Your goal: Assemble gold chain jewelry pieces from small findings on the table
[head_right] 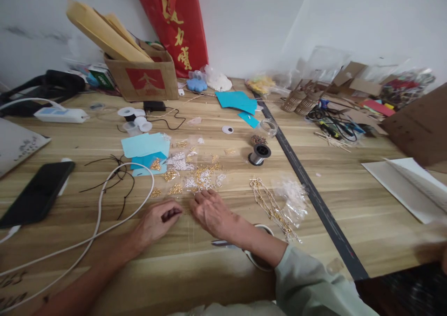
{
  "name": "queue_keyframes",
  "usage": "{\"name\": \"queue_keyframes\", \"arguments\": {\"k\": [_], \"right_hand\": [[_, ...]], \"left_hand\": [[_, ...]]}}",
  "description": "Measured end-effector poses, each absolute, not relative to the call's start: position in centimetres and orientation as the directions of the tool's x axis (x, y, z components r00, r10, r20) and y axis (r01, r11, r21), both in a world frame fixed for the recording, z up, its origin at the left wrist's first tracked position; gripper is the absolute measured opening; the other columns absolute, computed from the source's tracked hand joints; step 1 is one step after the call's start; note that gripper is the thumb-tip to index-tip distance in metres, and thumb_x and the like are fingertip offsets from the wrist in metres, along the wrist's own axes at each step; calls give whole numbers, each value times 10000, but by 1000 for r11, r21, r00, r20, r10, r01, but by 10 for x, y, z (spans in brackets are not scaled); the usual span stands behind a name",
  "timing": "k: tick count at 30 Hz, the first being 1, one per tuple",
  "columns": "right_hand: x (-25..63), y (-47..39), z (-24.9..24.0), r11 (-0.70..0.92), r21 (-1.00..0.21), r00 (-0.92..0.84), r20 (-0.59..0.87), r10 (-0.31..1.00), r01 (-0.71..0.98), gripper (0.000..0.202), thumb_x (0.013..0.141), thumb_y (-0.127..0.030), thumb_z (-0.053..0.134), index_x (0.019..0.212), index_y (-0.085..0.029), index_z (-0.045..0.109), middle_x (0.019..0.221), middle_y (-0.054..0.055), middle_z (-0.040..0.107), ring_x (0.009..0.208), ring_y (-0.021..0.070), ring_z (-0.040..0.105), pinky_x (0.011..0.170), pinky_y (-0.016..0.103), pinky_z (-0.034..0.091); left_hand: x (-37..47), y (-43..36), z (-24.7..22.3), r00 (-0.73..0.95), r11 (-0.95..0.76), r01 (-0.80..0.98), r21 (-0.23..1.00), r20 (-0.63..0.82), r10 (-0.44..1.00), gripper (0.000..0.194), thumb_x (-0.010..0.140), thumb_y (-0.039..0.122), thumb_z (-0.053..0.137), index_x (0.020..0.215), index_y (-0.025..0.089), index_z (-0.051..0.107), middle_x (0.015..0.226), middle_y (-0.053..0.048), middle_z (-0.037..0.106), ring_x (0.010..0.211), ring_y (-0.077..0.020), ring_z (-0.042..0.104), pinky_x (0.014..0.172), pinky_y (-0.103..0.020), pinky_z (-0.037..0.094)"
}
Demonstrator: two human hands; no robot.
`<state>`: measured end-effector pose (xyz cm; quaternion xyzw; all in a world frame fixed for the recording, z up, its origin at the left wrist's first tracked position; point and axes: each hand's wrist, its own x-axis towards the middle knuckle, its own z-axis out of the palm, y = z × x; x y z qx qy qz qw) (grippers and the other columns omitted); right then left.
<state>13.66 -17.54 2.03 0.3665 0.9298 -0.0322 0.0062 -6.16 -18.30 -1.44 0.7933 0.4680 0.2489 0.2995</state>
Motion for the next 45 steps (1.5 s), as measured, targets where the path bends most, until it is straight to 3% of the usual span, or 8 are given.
{"name": "queue_keyframes", "arguments": {"k": [6, 16, 20, 30, 36, 45], "right_hand": [[135, -175, 18, 775, -15, -775, -36, 631, 632, 76, 890, -91, 520, 877, -153, 563, 869, 82, 592, 863, 219, 524, 801, 354, 378], [134, -174, 19, 829, 26, -829, -7, 559, 558, 103, 891, -103, 503, 967, -153, 550, 858, 83, 572, 859, 230, 514, 795, 369, 390], [133, -172, 16, 811, -24, -811, -11, 584, 584, 120, 911, -115, 477, 995, -155, 552, 858, 82, 576, 868, 222, 526, 818, 368, 388], [130, -169, 30, 797, -121, -806, -49, 590, 591, 152, 924, -111, 456, 1002, -149, 581, 839, 72, 606, 730, 183, 553, 661, 297, 390], [138, -155, 37, 717, -300, -758, -29, 652, 629, 75, 901, -123, 512, 878, -137, 582, 815, 45, 583, 662, 126, 516, 595, 235, 337], [158, -118, 26, 597, -427, -642, 49, 765, 679, 156, 831, -12, 505, 749, -136, 552, 718, -8, 504, 596, 83, 422, 593, 197, 308]], "left_hand": [[-61, -183, -13, 442, -381, 598, 705, 107, 891, 132, 781, 115, 499, 717, 170, 600, 659, -1, 607, 605, -125, 542, 584, -216, 418], [-63, -181, -17, 441, -401, 580, 709, 141, 887, 119, 780, 161, 498, 687, 174, 571, 619, 15, 544, 558, -116, 503, 554, -214, 406], [-63, -181, -18, 442, -419, 572, 705, 165, 882, 125, 782, 167, 493, 686, 176, 572, 620, 14, 546, 557, -118, 512, 553, -216, 408], [-62, -180, -18, 444, -451, 556, 698, 209, 871, 140, 777, 155, 488, 661, 178, 563, 596, 17, 551, 533, -112, 506, 525, -208, 400], [-63, -182, -17, 454, -406, 562, 721, 141, 880, 143, 795, 133, 496, 723, 179, 611, 676, 0, 619, 611, -122, 557, 582, -215, 425], [-62, -184, -17, 444, -388, 560, 732, 131, 886, 148, 795, 114, 506, 735, 173, 627, 705, -8, 647, 627, -118, 561, 603, -214, 436]]}}
